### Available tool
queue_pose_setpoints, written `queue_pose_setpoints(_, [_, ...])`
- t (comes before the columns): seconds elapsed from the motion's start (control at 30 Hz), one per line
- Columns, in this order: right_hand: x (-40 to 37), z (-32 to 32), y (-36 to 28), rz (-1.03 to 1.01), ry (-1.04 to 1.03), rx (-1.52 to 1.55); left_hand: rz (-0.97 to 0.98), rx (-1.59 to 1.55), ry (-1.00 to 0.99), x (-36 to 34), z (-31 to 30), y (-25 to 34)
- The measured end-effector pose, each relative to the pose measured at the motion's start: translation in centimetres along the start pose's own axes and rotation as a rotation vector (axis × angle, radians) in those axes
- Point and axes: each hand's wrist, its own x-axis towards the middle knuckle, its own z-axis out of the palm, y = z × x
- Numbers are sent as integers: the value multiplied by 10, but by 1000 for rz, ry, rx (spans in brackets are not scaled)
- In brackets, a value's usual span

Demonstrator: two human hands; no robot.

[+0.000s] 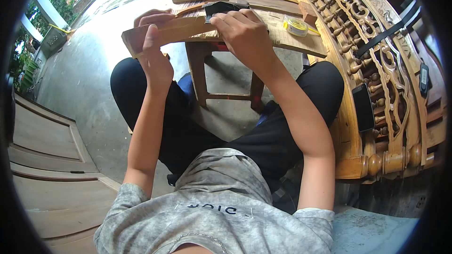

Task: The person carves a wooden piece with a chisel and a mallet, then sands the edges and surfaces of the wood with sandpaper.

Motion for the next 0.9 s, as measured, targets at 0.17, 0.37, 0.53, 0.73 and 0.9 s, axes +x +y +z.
queue_pose_setpoints(0.17, [4,-4,-6,-45,5,-18,-33,-70,46,-1,6,4])
queue_pose_setpoints(0.37, [6,-5,-8,-76,14,-80,32,69,64,-1,4,-8])
queue_pose_setpoints(0.53, [5,-6,-3,-92,-9,-114,-133,-18,31,-3,7,2])
queue_pose_setpoints(0.73, [6,-8,-1,-111,-5,-111,-65,88,29,-3,3,4])
queue_pose_setpoints(0.9, [9,-13,-2,-162,17,-166,-21,121,20,-2,3,2])
